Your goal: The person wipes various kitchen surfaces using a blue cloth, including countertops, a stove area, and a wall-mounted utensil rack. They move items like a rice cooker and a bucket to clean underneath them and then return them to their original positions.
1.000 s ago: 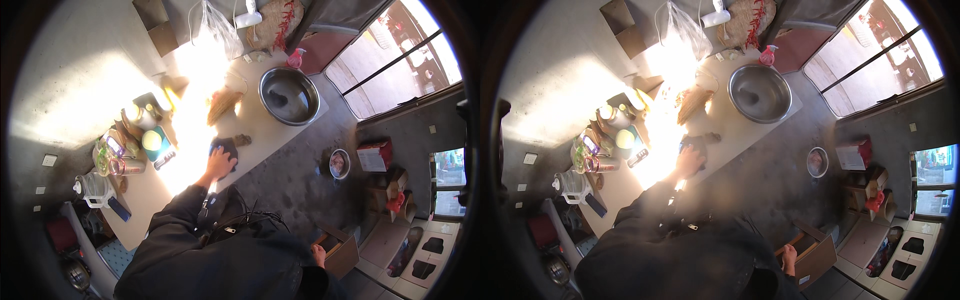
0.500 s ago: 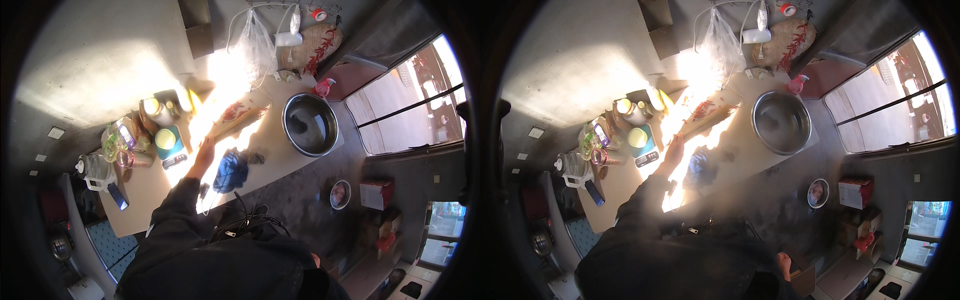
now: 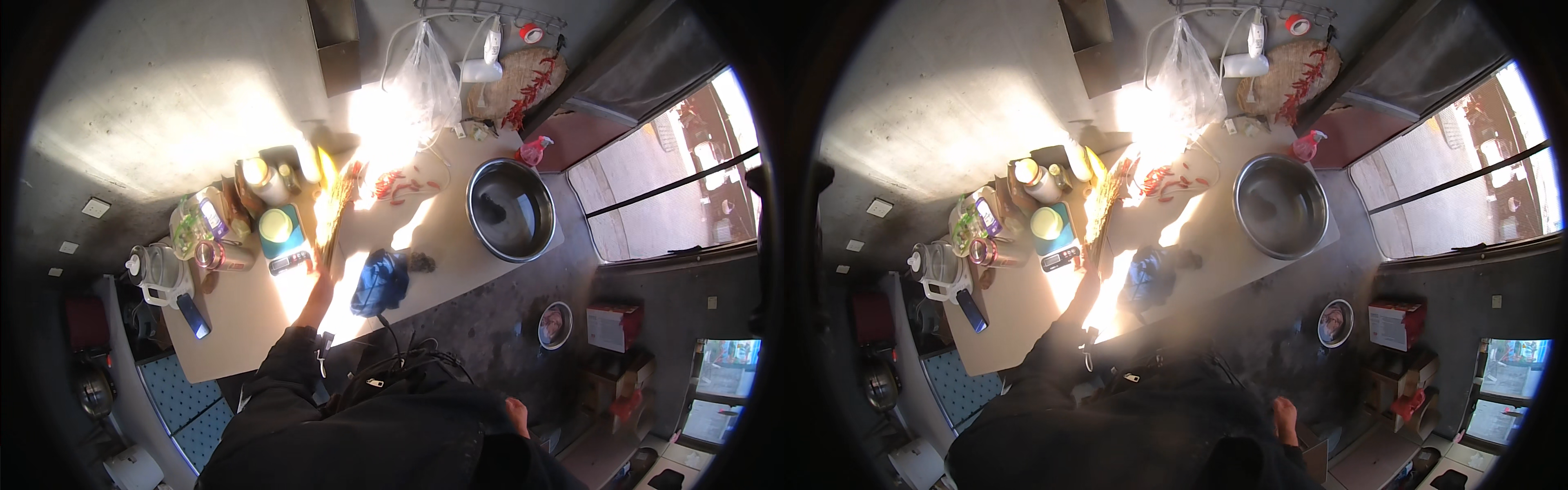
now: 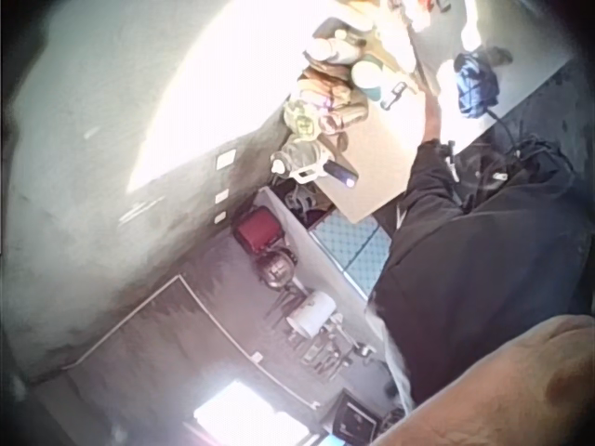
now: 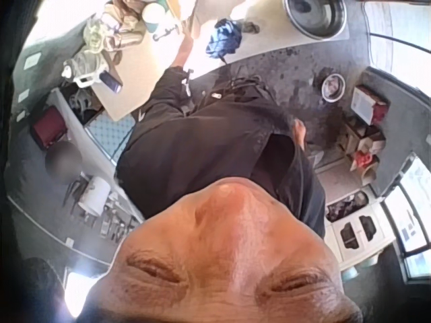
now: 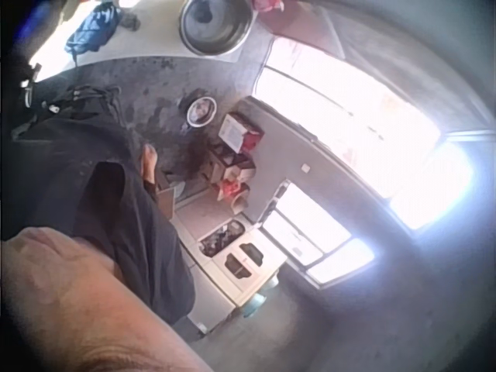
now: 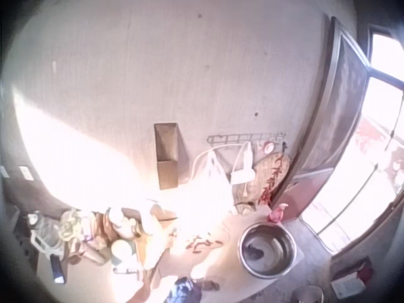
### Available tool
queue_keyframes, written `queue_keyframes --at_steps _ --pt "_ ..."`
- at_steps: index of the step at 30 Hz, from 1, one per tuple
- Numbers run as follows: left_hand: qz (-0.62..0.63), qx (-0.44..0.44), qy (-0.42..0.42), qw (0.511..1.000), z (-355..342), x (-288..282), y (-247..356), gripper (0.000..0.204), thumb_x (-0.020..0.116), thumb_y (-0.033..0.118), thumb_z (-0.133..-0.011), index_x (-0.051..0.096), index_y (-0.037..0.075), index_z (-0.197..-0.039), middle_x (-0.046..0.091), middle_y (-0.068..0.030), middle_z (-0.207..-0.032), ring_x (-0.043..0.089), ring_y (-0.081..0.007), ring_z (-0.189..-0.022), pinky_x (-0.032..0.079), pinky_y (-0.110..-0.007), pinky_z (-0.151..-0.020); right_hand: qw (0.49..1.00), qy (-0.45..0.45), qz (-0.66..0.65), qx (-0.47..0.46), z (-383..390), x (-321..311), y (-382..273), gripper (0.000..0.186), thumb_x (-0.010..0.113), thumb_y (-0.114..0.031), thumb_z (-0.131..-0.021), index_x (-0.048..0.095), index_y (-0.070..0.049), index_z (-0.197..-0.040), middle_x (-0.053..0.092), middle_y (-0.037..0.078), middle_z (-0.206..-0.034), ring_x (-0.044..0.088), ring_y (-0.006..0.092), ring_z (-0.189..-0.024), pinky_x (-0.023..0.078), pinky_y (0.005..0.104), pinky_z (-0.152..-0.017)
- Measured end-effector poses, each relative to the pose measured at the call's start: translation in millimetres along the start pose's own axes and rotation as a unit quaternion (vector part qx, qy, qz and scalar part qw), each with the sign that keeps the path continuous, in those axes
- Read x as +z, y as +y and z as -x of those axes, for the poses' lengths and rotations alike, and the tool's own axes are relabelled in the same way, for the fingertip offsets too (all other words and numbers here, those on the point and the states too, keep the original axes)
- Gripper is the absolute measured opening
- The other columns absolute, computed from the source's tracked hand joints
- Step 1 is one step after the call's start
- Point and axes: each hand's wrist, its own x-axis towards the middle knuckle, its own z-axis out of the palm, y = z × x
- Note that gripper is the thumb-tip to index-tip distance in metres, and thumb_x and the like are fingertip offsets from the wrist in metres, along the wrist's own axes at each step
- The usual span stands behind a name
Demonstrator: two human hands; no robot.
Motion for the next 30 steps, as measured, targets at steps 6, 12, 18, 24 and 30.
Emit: queue_keyframes --at_steps 6,12,18,24,30 --pt "0.019 0.017 -0.013 1.000 -3.5 31.5 35.4 0.076 0.059 0.014 -0.107 0.023 -0.005 -0.171 0.047 -0.0342 -0.162 0.044 -0.0567 -0.150 0.042 -0.055 -0.123 0.999 0.023 0.029 0.013 20.1 -3.4 18.2 0.035 0.073 -0.026 -0.098 0.080 0.004 -0.115 0.083 0.011 -0.102 0.077 0.0197 -0.098 0.059 0.0346 -0.091" --pt "-0.017 0.014 -0.015 1.000 -30.3 29.3 78.0 0.080 0.056 0.000 -0.100 0.024 0.001 -0.173 0.047 -0.0298 -0.165 0.045 -0.0551 -0.152 0.055 -0.051 -0.112 0.999 0.032 0.026 0.024 38.2 -0.3 47.8 0.036 0.071 -0.029 -0.098 0.081 0.003 -0.111 0.083 0.011 -0.096 0.076 0.0168 -0.095 0.059 0.0341 -0.088" --pt "-0.155 0.174 0.066 0.970 25.6 -15.4 0.4 0.071 0.057 -0.007 -0.098 0.035 -0.004 -0.166 0.052 -0.0307 -0.157 0.053 -0.0475 -0.146 0.048 -0.050 -0.119 0.997 0.063 -0.038 0.020 40.3 29.8 109.2 0.035 0.070 -0.031 -0.097 0.080 0.002 -0.107 0.082 0.010 -0.093 0.076 0.0163 -0.090 0.057 0.0352 -0.081" --pt "-0.133 0.153 0.068 0.977 73.3 -35.8 51.5 0.067 0.067 -0.002 -0.096 0.048 0.002 -0.160 0.064 -0.0228 -0.124 0.067 -0.0415 -0.110 0.058 -0.048 -0.091 0.993 0.002 0.061 0.102 57.9 32.2 155.1 0.037 0.070 -0.033 -0.097 0.082 -0.001 -0.112 0.083 0.015 -0.098 0.078 0.0210 -0.097 0.058 0.0390 -0.088" --pt "-0.204 0.210 0.045 0.955 5.0 -5.9 104.1 0.066 0.074 0.009 -0.097 0.051 0.006 -0.159 0.067 -0.0185 -0.112 0.070 -0.0390 -0.102 0.061 -0.048 -0.087 0.998 0.016 0.021 0.050 36.2 15.8 125.9 0.037 0.070 -0.033 -0.098 0.082 -0.002 -0.115 0.082 0.015 -0.101 0.078 0.0208 -0.097 0.058 0.0392 -0.089"
